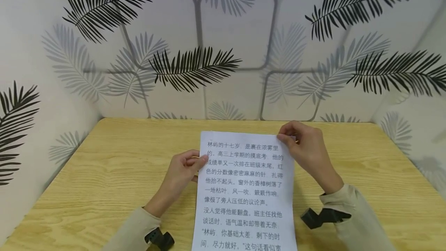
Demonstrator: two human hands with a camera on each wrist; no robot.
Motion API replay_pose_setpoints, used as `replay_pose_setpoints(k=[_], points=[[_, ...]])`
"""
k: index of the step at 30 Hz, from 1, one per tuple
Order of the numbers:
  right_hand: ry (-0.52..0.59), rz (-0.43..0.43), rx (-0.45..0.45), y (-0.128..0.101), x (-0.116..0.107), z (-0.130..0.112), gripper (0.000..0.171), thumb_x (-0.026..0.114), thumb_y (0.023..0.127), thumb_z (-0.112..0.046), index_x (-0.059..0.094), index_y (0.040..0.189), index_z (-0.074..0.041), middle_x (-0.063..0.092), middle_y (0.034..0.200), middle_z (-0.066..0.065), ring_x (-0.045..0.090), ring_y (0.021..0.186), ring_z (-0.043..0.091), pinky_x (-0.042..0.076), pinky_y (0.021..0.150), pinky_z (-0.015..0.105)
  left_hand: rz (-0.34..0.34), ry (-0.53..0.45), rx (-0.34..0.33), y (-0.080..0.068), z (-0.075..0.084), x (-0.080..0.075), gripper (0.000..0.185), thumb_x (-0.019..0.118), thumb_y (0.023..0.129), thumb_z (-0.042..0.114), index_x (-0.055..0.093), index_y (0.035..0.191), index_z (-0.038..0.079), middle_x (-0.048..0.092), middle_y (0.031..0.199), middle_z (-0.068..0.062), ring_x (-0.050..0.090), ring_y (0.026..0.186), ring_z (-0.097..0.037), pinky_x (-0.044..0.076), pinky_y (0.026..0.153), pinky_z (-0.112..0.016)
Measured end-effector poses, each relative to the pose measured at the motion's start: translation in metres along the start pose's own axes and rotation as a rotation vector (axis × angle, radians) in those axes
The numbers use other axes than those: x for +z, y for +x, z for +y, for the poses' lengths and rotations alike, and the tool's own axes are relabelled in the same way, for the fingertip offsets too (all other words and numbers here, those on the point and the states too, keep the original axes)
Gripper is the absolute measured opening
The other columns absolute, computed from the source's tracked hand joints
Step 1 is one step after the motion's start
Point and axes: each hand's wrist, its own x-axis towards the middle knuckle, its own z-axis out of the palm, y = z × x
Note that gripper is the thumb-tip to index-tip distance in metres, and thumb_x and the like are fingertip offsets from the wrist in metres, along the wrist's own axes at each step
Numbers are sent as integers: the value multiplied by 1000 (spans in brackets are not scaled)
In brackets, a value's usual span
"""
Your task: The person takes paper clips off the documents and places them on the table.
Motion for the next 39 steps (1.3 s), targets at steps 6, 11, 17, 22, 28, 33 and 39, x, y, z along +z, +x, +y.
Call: replay_pose_setpoints(k=[6,11,17,22,28,33,39], points=[[2,2,-14,-1,1,-2,8,73,83,4,66,83,-1,66,74,7,57,60,16,45,50,19,-34,95,32,1,3,-5,16,64,94,11,69,101,-2,73,86,-11,68,69,-20,59,60,-30],[-22,-56,-10,-4,-3,-6,10,73,82,4,65,83,-1,67,76,7,62,63,17,49,55,22,-23,100,63,-1,4,-5,11,66,90,3,69,97,-5,73,86,-14,68,69,-18,59,60,-28],[-92,-99,0,-6,-7,-12,9,73,82,3,65,82,-2,69,77,8,63,65,18,50,57,29,24,105,105,-6,5,-1,6,67,89,-1,68,89,-7,72,80,-17,68,63,-17,58,55,-25],[-135,-104,0,-8,-9,-13,12,72,83,2,63,80,-4,66,73,6,54,60,15,43,53,27,55,118,140,-7,5,2,6,67,88,-2,67,84,-7,71,77,-18,67,60,-17,56,53,-24],[-119,-118,10,-7,-13,-16,12,69,85,3,62,78,-3,66,74,7,59,65,18,49,58,32,111,123,186,-9,6,6,8,67,87,-3,67,80,-5,70,71,-15,62,55,-15,52,49,-20],[-136,-160,62,-8,-12,-17,13,64,86,4,60,78,-4,61,71,6,51,59,16,42,52,27,131,123,181,-10,6,7,10,67,88,-4,65,78,-6,69,70,-15,60,51,-13,49,47,-19],[-130,-127,74,-9,-7,-18,16,57,83,11,56,76,-3,56,68,7,48,57,16,37,50,24,94,125,121,-10,7,6,12,66,89,-2,64,78,-6,70,72,-15,64,54,-15,55,50,-25]])
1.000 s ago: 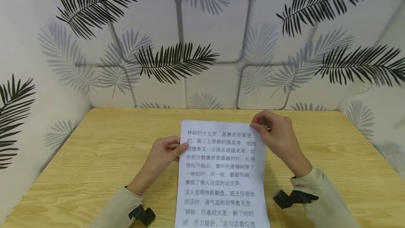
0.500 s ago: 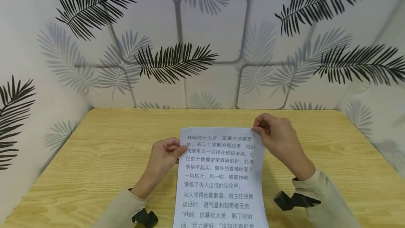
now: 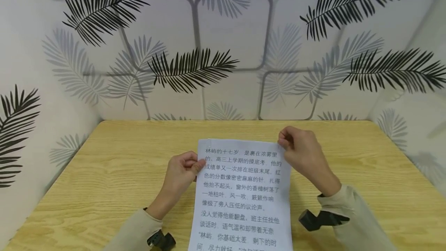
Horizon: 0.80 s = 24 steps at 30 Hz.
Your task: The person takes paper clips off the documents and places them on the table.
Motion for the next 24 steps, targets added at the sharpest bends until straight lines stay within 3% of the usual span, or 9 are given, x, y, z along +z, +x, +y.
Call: replay_pose_setpoints(k=[8,19,24], points=[[8,44,21,3,2,1,17,51,81,17,55,80,1,56,72,11,51,63,22,39,56,27,-165,-26,-69,2,5,-10,19,70,88,7,70,90,-11,71,81,-20,71,64,-28,60,59,-35],[48,41,64,4,1,0,15,51,82,17,53,84,2,58,84,16,54,74,27,43,61,33,-173,-139,-156,8,7,-18,24,73,85,3,68,102,-14,72,90,-20,72,73,-24,61,70,-37],[42,82,1,4,2,3,18,54,80,18,54,79,0,58,84,15,57,79,28,46,63,34,-132,-169,-155,9,4,-18,23,74,84,2,69,100,-13,72,91,-19,72,74,-24,60,71,-37]])
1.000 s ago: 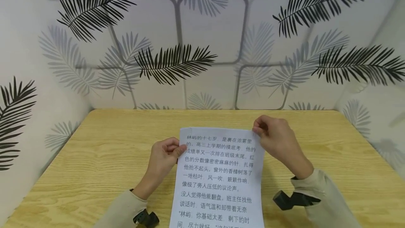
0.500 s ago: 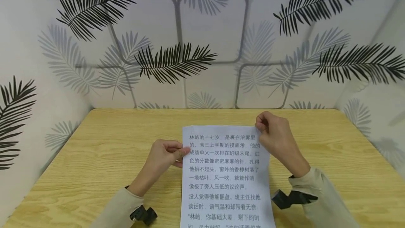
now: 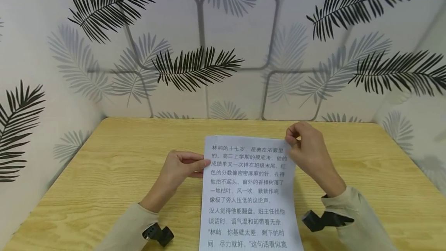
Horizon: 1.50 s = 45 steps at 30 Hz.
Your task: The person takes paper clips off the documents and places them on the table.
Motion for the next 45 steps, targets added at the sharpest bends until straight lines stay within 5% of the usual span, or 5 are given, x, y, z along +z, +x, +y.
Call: replay_pose_setpoints(k=[4,15,24,34,45], points=[[29,54,-29,0,4,2,20,51,78,20,55,79,1,57,81,14,61,77,27,46,61,28,1,-19,8,1,-3,0,22,73,84,0,68,100,-14,72,90,-19,72,72,-23,60,69,-36],[166,83,123,2,10,4,8,55,91,9,56,86,4,61,89,18,44,64,18,32,52,18,-72,-110,-15,3,-10,-4,26,69,86,-4,63,104,-21,72,89,-17,72,70,-20,60,67,-32],[306,-24,249,3,5,5,13,49,100,-5,54,99,7,58,102,19,55,76,19,41,60,17,-49,-152,-4,3,-11,-3,21,69,85,-7,65,101,-19,72,86,-13,72,69,-19,60,66,-31],[386,-38,290,4,4,9,19,45,103,-8,52,105,9,54,112,19,57,98,24,44,74,12,-47,-162,-3,4,-11,-2,19,70,85,-6,66,98,-18,73,85,-12,72,69,-19,61,65,-31],[413,-31,305,4,7,12,22,45,103,-11,52,105,9,55,112,17,56,93,12,44,75,13,-4,-154,-27,3,-10,-1,19,70,84,-6,66,100,-17,73,83,-12,71,67,-19,61,64,-32]])
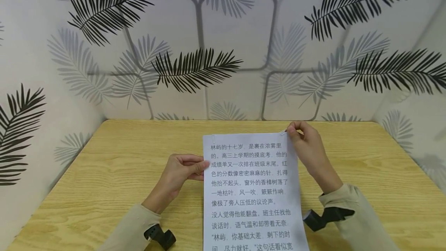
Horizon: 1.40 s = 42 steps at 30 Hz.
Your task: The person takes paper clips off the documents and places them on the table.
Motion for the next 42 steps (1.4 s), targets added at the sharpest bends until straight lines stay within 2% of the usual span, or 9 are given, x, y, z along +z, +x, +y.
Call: replay_pose_setpoints(k=[5,14,27,31,35,38,42], points=[[25,7,19,0,-1,0,23,44,104,-12,51,107,10,53,111,17,53,93,9,43,75,12,10,6,-2,0,0,1,21,69,84,-6,66,101,-18,73,83,-12,71,68,-18,61,64,-32],[-7,22,-3,4,-1,4,21,44,103,-10,52,107,9,52,99,15,46,89,18,40,71,15,21,-6,-12,0,-1,1,20,69,85,-7,66,101,-17,73,82,-10,71,68,-18,61,65,-32],[-55,49,-50,10,-20,14,29,43,105,-17,51,108,10,49,92,9,43,79,10,39,64,15,38,-8,-10,2,-4,-1,16,68,85,-8,67,99,-16,73,80,-10,71,68,-18,61,65,-32],[-176,67,-123,17,-26,27,25,43,104,-13,52,104,10,51,89,14,45,76,17,40,60,18,40,11,-16,2,-5,-2,17,68,85,-6,67,100,-15,73,82,-11,71,68,-18,61,64,-32],[-379,59,-168,23,-29,44,18,39,101,-2,49,90,9,50,87,22,46,73,29,42,61,33,51,14,-29,2,-5,-2,16,69,85,-5,68,99,-14,72,81,-11,70,67,-19,61,64,-32],[-534,22,-147,26,-31,57,22,37,97,1,45,77,5,47,88,27,46,78,38,41,63,43,63,15,-32,1,-5,-1,15,69,85,-6,67,97,-14,72,79,-10,70,65,-18,61,64,-32],[-662,-18,-90,28,-34,74,22,39,94,0,43,72,1,46,88,30,45,79,43,41,59,47,58,17,-21,2,-4,1,15,68,85,-6,67,98,-14,72,79,-10,70,65,-18,61,64,-32]])
